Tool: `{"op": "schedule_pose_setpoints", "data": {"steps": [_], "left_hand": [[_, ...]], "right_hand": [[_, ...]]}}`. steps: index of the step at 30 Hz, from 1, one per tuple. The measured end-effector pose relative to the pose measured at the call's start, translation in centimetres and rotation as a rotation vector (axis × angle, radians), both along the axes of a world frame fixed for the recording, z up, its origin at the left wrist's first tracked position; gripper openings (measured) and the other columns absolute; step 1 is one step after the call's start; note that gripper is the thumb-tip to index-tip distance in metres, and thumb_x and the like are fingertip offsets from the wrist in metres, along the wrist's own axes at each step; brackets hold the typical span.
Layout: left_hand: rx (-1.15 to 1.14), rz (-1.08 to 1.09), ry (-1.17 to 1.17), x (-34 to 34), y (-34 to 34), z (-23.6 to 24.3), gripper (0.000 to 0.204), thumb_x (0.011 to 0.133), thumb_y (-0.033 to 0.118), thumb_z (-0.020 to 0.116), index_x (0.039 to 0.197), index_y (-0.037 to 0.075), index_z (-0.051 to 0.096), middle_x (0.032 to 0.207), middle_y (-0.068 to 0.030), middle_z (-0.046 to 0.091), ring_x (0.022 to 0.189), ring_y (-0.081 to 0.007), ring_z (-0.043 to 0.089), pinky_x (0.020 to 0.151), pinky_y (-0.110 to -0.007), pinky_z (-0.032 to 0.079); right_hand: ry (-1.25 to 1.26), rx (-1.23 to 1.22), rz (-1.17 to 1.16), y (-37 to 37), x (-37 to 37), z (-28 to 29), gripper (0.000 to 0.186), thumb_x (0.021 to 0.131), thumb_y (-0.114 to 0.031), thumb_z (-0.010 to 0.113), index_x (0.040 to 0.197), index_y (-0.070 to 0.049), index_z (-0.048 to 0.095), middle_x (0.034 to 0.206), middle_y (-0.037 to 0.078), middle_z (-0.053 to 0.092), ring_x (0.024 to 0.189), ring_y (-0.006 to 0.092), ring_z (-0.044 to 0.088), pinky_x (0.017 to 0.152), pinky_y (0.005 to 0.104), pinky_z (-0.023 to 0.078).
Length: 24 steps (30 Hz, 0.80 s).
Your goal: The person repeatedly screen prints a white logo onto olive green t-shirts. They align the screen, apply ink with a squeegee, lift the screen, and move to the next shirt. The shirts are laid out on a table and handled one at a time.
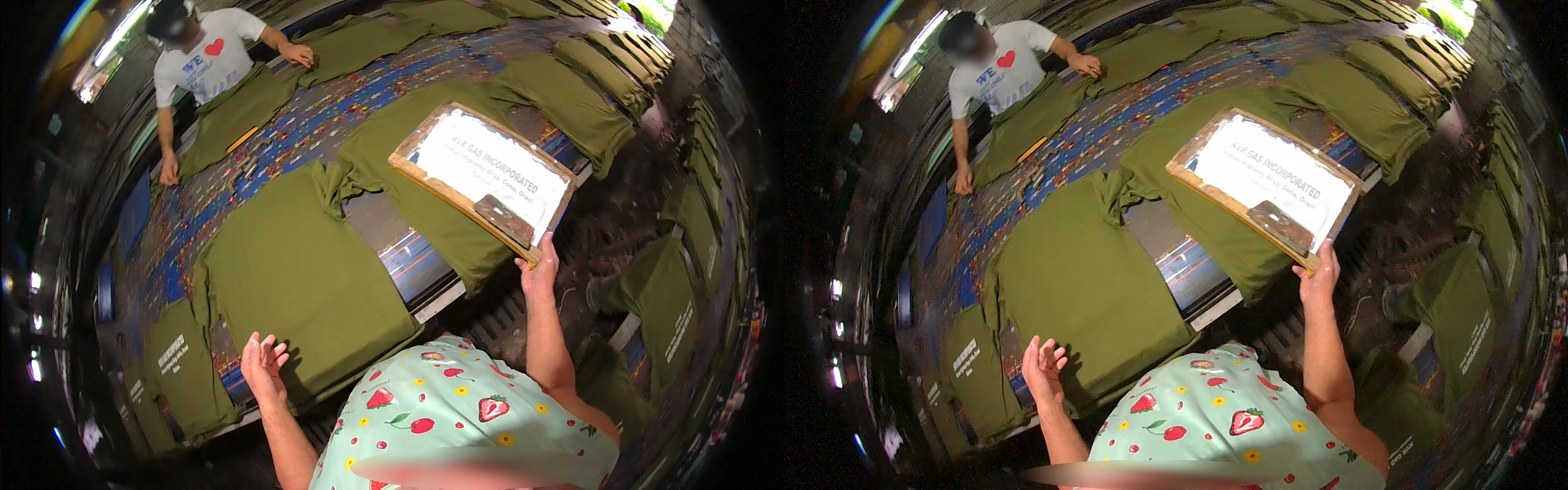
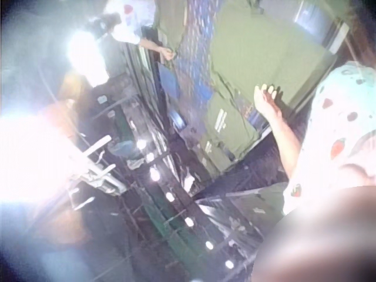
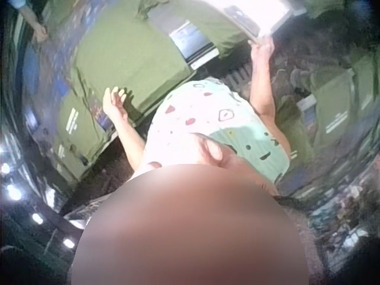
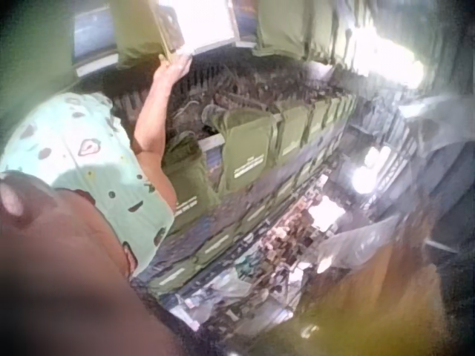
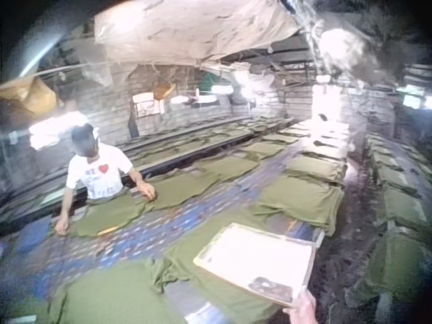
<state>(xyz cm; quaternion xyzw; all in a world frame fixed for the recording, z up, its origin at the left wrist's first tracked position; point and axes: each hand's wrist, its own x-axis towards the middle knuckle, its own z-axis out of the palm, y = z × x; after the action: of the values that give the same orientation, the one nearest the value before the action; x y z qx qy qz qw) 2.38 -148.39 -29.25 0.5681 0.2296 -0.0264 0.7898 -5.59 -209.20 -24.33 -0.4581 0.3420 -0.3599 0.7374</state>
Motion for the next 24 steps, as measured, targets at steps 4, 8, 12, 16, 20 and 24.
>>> {"op": "schedule_pose_setpoints", "data": {"steps": [4, 8, 12, 16, 20, 24], "left_hand": [[0.545, 0.172, -0.08, -1.4, 6.3, -6.6, 0.051, 0.107, 0.016, 0.069, 0.151, -0.005, 0.056, 0.118, -0.0161, 0.075, 0.099, -0.0246, 0.076, 0.091, -0.036, 0.061], [0.904, 0.254, 0.098, -3.6, 11.2, -10.2, 0.048, 0.104, 0.004, 0.066, 0.15, -0.009, 0.057, 0.127, -0.0216, 0.075, 0.109, -0.0275, 0.075, 0.1, -0.037, 0.057], [1.066, 0.159, 0.14, -5.1, 13.3, -10.1, 0.034, 0.1, 0.004, 0.069, 0.132, -0.007, 0.071, 0.114, -0.0217, 0.079, 0.102, -0.0287, 0.077, 0.095, -0.04, 0.059], [0.829, 0.191, 0.156, -4.3, 14.4, -10.6, 0.027, 0.097, 0.011, 0.077, 0.119, -0.003, 0.077, 0.103, -0.0193, 0.081, 0.089, -0.0248, 0.078, 0.084, -0.039, 0.061], [0.431, 0.164, 0.143, -2.5, 14.7, -12.0, 0.026, 0.094, 0.019, 0.083, 0.109, -0.001, 0.079, 0.094, -0.0166, 0.082, 0.078, -0.0203, 0.076, 0.076, -0.038, 0.06], [0.728, 0.017, 0.122, -1.8, 14.5, -12.1, 0.017, 0.092, 0.015, 0.082, 0.09, -0.001, 0.078, 0.078, -0.0125, 0.078, 0.076, -0.0179, 0.074, 0.073, -0.037, 0.059]], "right_hand": [[0.101, 0.016, 0.086, -2.3, -1.2, -0.2, 0.089, 0.1, -0.083, 0.053, 0.15, -0.009, 0.054, 0.135, 0.01, 0.069, 0.109, 0.0228, 0.07, 0.072, 0.04, 0.056], [0.258, -0.047, 0.033, -4.0, -2.3, -0.3, 0.096, 0.105, -0.077, 0.049, 0.163, -0.001, 0.042, 0.147, 0.017, 0.063, 0.121, 0.0301, 0.066, 0.097, 0.0416, 0.052], [0.265, -0.934, -0.286, -1.2, -2.6, 2.0, 0.055, 0.118, -0.035, 0.047, 0.155, 0.006, 0.054, 0.136, 0.021, 0.068, 0.115, 0.0284, 0.066, 0.102, 0.0417, 0.052], [0.19, -1.269, 0.222, 7.0, -0.2, 4.6, 0.044, 0.115, -0.021, 0.042, 0.11, 0.005, 0.077, 0.101, 0.015, 0.077, 0.098, 0.0233, 0.07, 0.099, 0.0401, 0.052], [0.286, -0.759, 1.019, 16.7, 6.7, 2.1, 0.06, 0.116, -0.038, 0.037, 0.095, 0.002, 0.077, 0.077, 0.008, 0.072, 0.076, 0.0173, 0.068, 0.081, 0.0333, 0.053], [0.628, -0.426, 1.02, 21.7, 12.4, 0.3, 0.08, 0.114, -0.068, 0.034, 0.084, -0.004, 0.072, 0.069, 0.008, 0.068, 0.064, 0.0195, 0.065, 0.069, 0.0354, 0.053]]}}
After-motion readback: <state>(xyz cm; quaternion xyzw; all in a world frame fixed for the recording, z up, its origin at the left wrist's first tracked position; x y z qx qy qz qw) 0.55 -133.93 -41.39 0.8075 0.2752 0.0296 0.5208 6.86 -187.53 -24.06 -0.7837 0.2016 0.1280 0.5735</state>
